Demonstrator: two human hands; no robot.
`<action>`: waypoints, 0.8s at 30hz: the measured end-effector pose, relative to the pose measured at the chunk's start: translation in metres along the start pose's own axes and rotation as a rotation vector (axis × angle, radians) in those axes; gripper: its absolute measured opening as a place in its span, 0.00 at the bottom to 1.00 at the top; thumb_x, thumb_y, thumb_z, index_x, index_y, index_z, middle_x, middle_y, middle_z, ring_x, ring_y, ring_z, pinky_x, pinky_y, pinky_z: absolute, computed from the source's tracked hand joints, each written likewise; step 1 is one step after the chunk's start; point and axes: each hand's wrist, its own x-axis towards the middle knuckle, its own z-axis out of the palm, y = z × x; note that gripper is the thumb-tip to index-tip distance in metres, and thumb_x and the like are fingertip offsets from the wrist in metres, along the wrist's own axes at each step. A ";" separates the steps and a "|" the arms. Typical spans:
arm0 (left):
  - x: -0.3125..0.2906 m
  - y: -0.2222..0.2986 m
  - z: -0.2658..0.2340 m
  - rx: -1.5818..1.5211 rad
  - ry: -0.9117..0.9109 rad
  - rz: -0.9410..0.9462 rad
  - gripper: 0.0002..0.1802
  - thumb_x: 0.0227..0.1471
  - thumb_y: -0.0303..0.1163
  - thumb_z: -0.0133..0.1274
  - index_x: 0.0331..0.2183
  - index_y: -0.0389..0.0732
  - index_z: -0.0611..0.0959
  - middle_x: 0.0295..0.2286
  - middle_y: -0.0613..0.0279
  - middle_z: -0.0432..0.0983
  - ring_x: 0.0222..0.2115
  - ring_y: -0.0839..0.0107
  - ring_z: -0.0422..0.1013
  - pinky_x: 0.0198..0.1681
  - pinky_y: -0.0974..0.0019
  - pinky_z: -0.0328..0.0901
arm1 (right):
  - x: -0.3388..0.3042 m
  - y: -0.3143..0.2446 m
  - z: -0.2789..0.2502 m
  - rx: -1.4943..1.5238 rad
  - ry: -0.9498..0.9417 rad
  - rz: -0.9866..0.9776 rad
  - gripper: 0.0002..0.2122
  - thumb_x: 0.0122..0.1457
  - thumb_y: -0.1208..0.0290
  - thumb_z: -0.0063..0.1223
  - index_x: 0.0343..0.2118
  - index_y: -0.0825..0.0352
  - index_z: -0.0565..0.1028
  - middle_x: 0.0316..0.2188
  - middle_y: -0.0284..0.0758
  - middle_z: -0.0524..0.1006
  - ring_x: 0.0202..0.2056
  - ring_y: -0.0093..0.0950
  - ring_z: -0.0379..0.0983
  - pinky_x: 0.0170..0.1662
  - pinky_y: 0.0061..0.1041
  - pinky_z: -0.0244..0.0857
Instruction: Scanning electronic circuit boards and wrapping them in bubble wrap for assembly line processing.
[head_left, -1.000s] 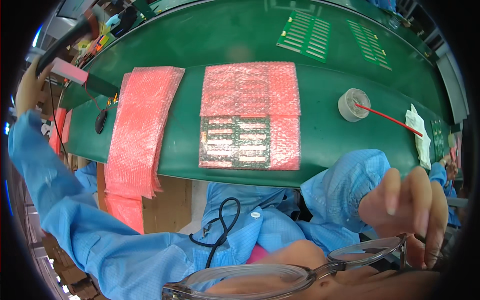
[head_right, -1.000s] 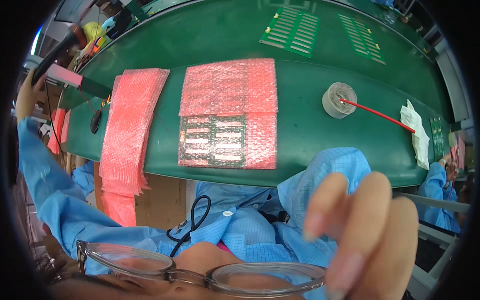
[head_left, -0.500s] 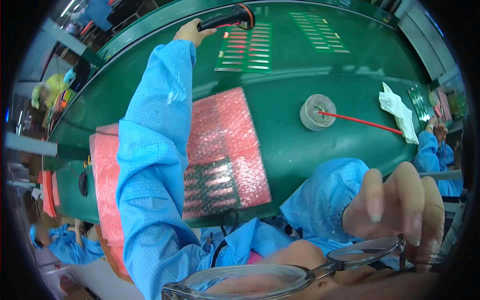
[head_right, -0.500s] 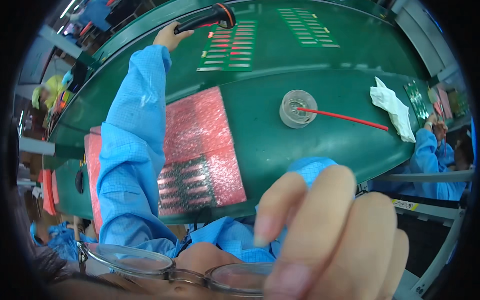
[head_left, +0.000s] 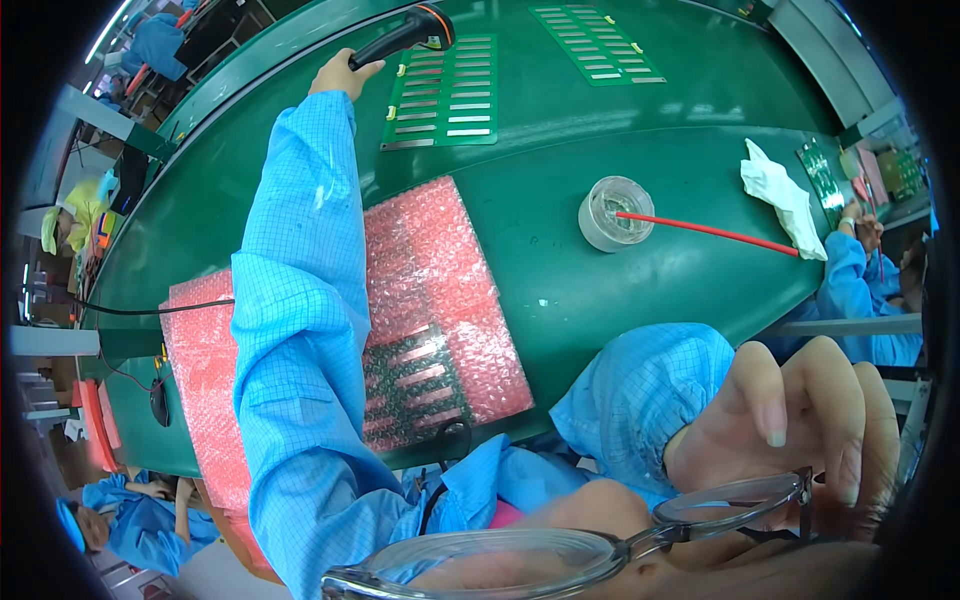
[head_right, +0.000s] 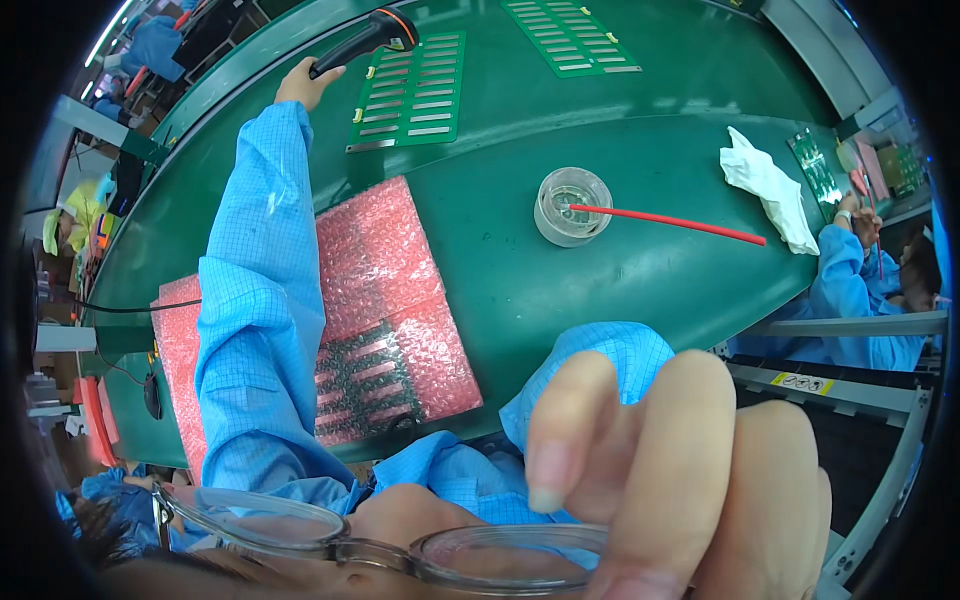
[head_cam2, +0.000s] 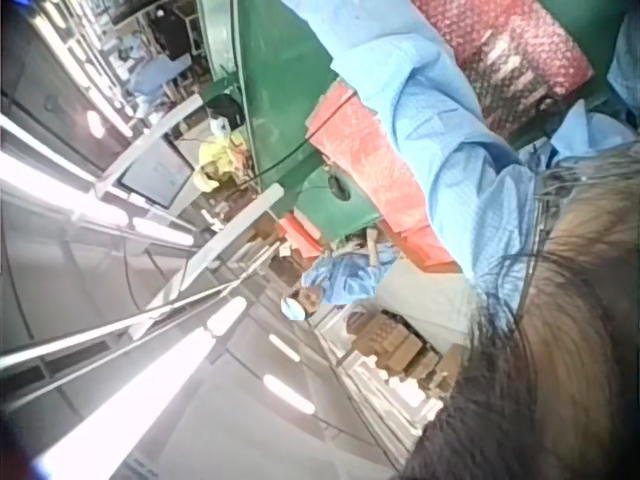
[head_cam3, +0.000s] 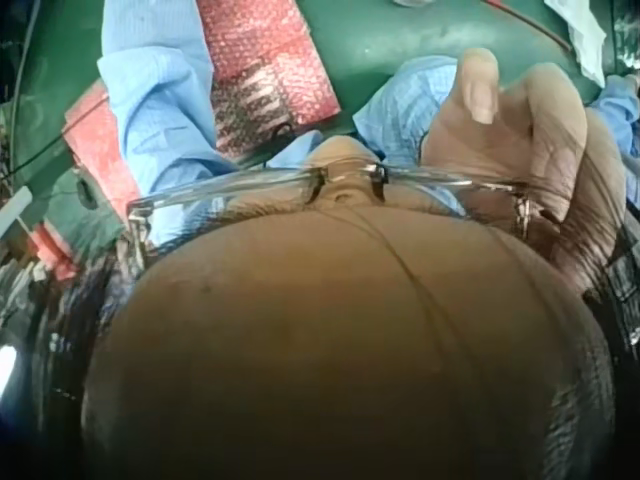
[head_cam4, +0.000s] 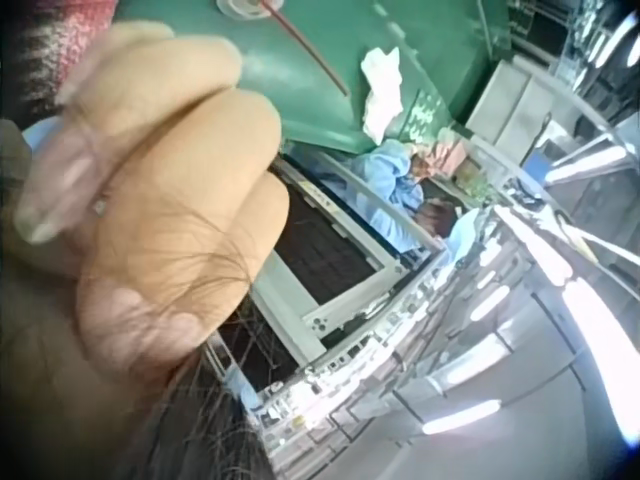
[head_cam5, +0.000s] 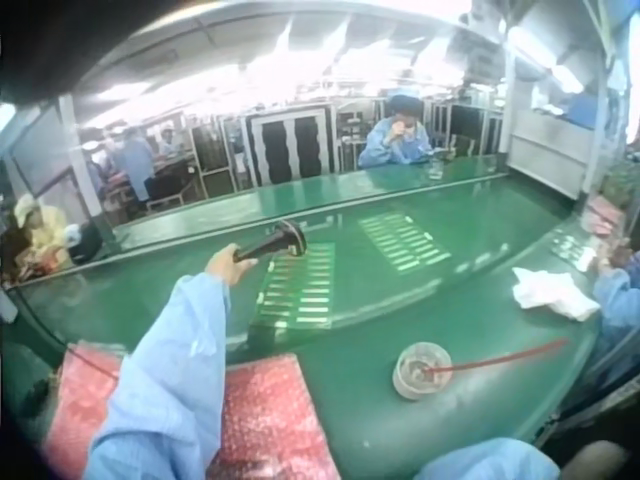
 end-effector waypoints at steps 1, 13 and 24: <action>-0.001 -0.002 -0.001 0.004 -0.002 0.002 0.33 0.41 0.59 0.53 0.44 0.46 0.74 0.35 0.54 0.75 0.37 0.59 0.72 0.40 0.59 0.65 | 0.002 0.005 0.001 0.001 -0.002 -0.012 0.04 0.45 0.75 0.54 0.21 0.57 0.74 0.27 0.19 0.68 0.35 0.15 0.60 0.39 0.26 0.49; 0.005 -0.011 0.008 -0.058 -0.004 -0.044 0.34 0.41 0.58 0.54 0.44 0.45 0.73 0.36 0.54 0.74 0.38 0.60 0.71 0.42 0.60 0.64 | -0.013 -0.003 0.004 -0.029 0.006 -0.153 0.03 0.45 0.75 0.52 0.21 0.58 0.73 0.24 0.19 0.67 0.33 0.15 0.60 0.38 0.25 0.50; -0.021 0.050 0.002 -0.071 -0.091 0.121 0.32 0.41 0.54 0.56 0.43 0.41 0.74 0.36 0.53 0.74 0.38 0.60 0.71 0.42 0.61 0.64 | -0.049 -0.069 -0.019 -0.039 0.030 -0.277 0.02 0.46 0.75 0.50 0.22 0.59 0.72 0.22 0.19 0.65 0.31 0.16 0.59 0.37 0.24 0.51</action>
